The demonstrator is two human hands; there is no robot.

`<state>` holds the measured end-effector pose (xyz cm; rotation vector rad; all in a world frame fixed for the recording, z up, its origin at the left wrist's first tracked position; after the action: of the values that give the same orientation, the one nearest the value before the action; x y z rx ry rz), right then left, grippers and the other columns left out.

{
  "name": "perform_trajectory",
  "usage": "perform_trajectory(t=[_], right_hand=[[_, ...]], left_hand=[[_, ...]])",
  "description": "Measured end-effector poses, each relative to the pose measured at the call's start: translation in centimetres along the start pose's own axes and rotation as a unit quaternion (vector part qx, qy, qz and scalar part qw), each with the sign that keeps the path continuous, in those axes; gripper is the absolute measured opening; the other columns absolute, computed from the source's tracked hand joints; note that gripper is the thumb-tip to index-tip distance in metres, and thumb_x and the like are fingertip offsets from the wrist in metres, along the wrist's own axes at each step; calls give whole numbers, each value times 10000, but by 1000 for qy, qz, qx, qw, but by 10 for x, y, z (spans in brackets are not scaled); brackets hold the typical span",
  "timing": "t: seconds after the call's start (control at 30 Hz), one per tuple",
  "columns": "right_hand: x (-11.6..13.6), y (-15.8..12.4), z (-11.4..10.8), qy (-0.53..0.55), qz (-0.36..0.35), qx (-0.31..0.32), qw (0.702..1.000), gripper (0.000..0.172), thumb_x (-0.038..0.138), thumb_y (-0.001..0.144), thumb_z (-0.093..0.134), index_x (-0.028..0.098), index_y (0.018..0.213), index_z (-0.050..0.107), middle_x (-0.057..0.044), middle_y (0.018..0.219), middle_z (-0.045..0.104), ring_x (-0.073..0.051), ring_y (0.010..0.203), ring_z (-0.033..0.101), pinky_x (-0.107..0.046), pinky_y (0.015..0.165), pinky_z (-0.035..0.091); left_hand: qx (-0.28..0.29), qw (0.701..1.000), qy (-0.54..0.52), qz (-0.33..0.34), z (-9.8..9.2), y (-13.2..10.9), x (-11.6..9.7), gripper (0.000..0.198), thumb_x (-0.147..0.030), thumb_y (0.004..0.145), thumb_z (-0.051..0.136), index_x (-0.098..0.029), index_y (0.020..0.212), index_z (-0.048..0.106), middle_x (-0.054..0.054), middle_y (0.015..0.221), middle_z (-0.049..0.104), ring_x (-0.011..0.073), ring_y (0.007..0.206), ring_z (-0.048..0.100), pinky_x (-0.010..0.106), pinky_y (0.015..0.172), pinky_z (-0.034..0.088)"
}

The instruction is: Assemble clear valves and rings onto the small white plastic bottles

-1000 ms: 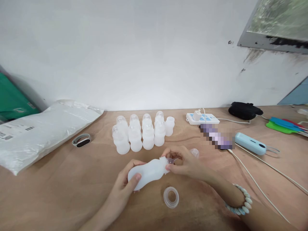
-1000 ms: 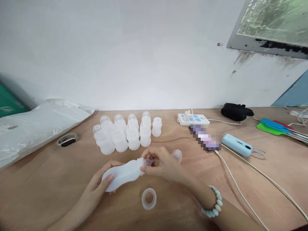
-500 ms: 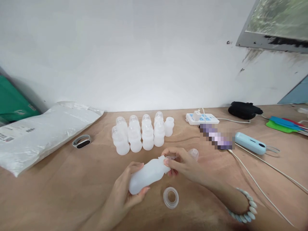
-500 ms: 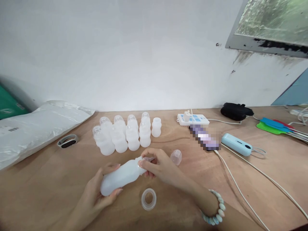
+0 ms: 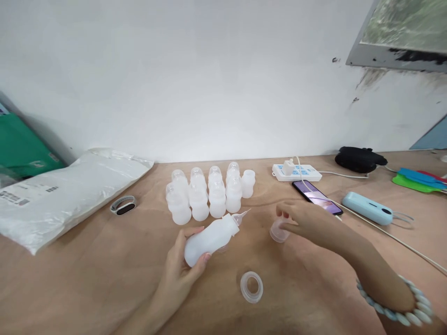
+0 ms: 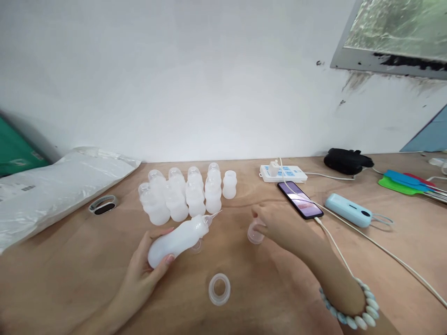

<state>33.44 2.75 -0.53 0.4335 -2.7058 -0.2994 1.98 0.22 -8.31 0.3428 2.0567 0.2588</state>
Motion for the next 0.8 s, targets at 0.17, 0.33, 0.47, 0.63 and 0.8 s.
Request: perform_trajectory(t=[0.17,0.33,0.47,0.63,0.8], right_hand=[[5,-2,-23,-56,76,16,995,171,358,904,511,246,967,624,-33,928,700,-222,770,659,-315,614,454],[9,-1,-6,-53,67,169,982,88,200,790,588,223,861,635,-25,848,706,-219,739,651,-306,603,444],[1,0,-13,-36,78,80,993,159,326,877,558,234,960,656,-44,867,704,-229,740,649,-328,609,473],[6,0,-18,159,22,-42,986,277,394,860,645,246,1093,675,-61,966,729,-242,843,689,-386,738,567],[40,0,18,355,-49,58,932,253,259,843,693,267,1095,711,-33,1052,757,-209,927,714,-359,809,610]], left_hand=[[7,1000,-6,7,1,-1,1,286,-340,878,577,-238,1135,507,14,889,635,174,672,574,245,564,469],[14,1000,-20,1,3,-1,2,291,-357,884,593,-247,1138,505,18,916,637,174,693,586,239,564,483],[18,999,-35,16,4,-2,1,282,-343,889,602,-264,1141,503,4,895,634,164,673,587,225,553,489],[23,998,-53,38,4,-5,0,286,-325,885,622,-280,1148,519,-1,899,648,154,646,594,208,519,486],[22,994,-59,89,4,-10,-2,296,-317,872,647,-298,1147,540,9,951,672,181,731,651,233,586,525]])
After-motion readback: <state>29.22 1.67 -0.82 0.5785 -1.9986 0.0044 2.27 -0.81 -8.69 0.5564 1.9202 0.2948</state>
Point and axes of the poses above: each hand's wrist, its own y-axis towards the middle knuckle, its own z-axis out of the palm, x = y × z, the point moved 1 cm from there along y, towards the middle knuckle
